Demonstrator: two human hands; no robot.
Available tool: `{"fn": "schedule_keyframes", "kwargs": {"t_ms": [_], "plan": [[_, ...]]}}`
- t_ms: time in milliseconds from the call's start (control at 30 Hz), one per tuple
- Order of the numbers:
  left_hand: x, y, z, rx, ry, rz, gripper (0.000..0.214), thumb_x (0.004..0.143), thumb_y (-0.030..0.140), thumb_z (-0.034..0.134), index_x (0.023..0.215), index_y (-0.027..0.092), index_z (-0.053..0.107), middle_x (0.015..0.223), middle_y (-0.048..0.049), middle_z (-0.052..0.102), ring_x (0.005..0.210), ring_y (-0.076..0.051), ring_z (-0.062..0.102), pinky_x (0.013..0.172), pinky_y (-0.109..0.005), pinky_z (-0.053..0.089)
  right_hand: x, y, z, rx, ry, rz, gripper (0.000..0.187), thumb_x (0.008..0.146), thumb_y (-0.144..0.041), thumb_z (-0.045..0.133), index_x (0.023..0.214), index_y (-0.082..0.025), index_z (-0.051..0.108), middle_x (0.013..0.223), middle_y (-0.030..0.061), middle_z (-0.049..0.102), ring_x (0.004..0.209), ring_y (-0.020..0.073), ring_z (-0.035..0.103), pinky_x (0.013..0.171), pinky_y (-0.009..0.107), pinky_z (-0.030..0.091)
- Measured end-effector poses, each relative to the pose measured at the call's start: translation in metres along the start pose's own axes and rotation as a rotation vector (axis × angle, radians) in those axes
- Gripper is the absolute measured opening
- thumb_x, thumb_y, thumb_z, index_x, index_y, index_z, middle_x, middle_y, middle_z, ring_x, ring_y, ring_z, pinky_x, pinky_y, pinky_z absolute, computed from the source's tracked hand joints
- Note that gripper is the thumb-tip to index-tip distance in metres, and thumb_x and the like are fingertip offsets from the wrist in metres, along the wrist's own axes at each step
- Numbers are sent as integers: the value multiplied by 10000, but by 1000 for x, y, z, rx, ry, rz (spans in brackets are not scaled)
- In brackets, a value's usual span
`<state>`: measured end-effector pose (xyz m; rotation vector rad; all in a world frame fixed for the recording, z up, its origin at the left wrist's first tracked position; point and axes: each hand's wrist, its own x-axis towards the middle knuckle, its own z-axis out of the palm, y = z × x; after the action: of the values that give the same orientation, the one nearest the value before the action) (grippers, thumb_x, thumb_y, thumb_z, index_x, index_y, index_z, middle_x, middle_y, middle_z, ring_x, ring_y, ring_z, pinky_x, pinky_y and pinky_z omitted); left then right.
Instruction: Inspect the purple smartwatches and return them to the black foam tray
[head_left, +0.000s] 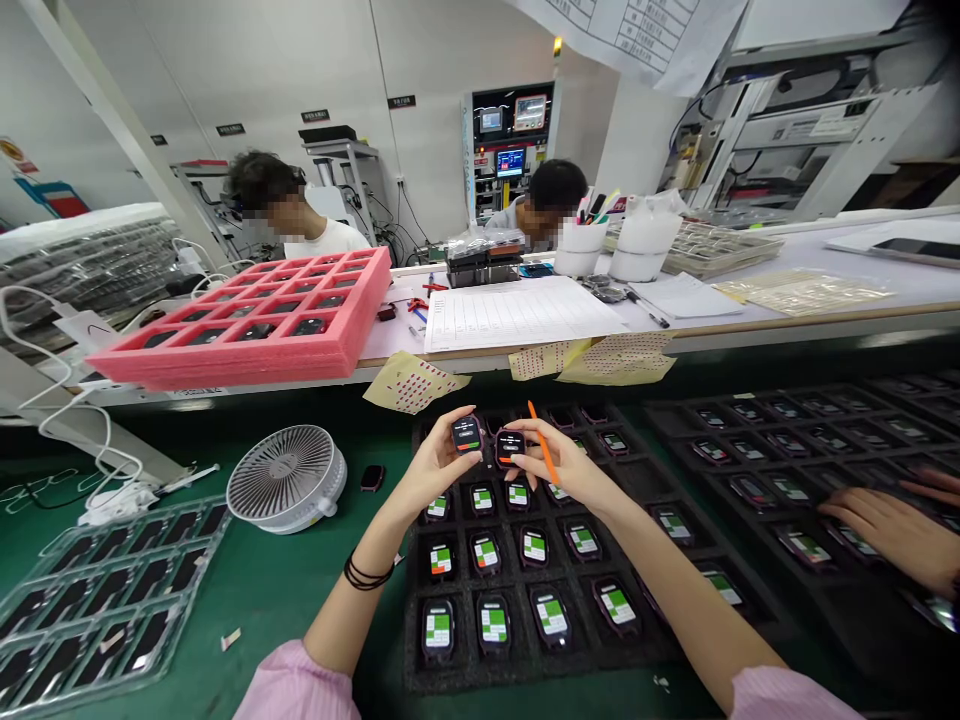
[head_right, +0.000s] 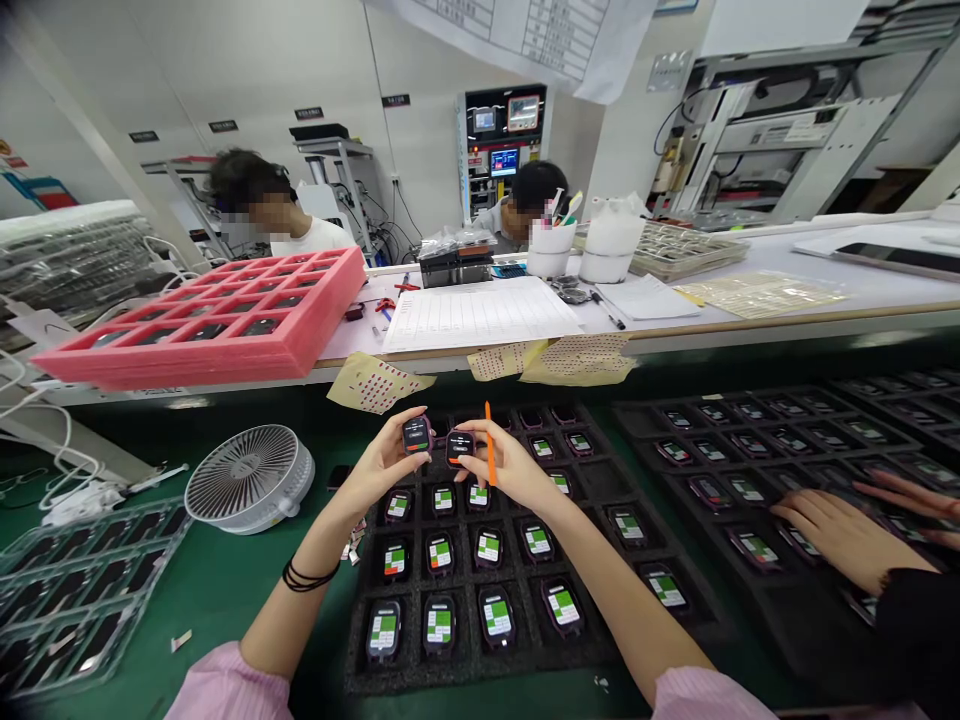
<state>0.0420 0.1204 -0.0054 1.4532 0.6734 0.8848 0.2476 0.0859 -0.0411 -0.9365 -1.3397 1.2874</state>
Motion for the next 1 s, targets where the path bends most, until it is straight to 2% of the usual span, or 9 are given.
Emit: {"fn": "schedule_keyframes", "kwargs": {"t_ms": [167, 267, 500, 733, 800, 933, 1000], "plan": [[2, -4, -2, 65, 16, 13, 493, 858, 344, 603, 1315, 223, 464, 1029, -51, 574, 823, -150, 594, 682, -244, 463, -1, 0, 1, 1, -6, 12, 401, 781, -357, 689, 1123, -237, 517, 1104, 78, 605, 694, 162, 684, 452, 218, 469], [3, -6, -3, 66, 22, 20, 465, 878, 345, 572, 1314, 221, 467, 1013, -48, 570, 818, -147, 600, 672, -238, 460, -1, 0, 1, 3, -12, 14, 398, 784, -355, 687, 1124, -236, 518, 1096, 78, 607, 694, 165, 687, 445, 216, 460], [3, -7, -2, 64, 46, 29, 479, 844, 341, 622, 1289, 218, 494, 998, -48, 585, 782, -139, 593, 641, -235, 445, -1, 1, 2, -15, -15, 6, 418, 768, -328, 707, 1127, -229, 517, 1077, 78, 615, 690, 160, 679, 438, 214, 457], [4, -11, -4, 82, 31, 59, 463, 874, 328, 581, 1305, 213, 458, 1000, -44, 565, 803, -137, 588, 634, -228, 443, -1, 0, 2, -7, -21, -5, 410, 774, -318, 700, 1127, -220, 515, 1092, 82, 616, 675, 147, 680, 436, 203, 464], [4, -12, -3, 87, 34, 51, 496, 856, 319, 610, 1312, 218, 445, 1034, -49, 565, 834, -143, 586, 661, -234, 454, 0, 2, 1, 1, -15, -7, 413, 769, -319, 703, 1123, -217, 516, 1089, 82, 616, 660, 143, 680, 425, 197, 461], [4, -15, -3, 49, 18, 47, 609, 786, 264, 699, 1326, 234, 421, 1145, -62, 562, 989, -173, 572, 847, -278, 469, 1, 3, 1, 8, -4, -14, 404, 763, -322, 706, 1108, -219, 521, 1042, 68, 620, 640, 141, 677, 404, 191, 457], [5, -18, -3, 14, 20, 41, 644, 759, 234, 723, 1326, 240, 418, 1179, -66, 557, 1017, -178, 575, 880, -289, 468, 1, 1, 1, 4, -5, -10, 400, 766, -324, 702, 1107, -220, 521, 1040, 64, 618, 645, 142, 679, 407, 192, 464]]}}
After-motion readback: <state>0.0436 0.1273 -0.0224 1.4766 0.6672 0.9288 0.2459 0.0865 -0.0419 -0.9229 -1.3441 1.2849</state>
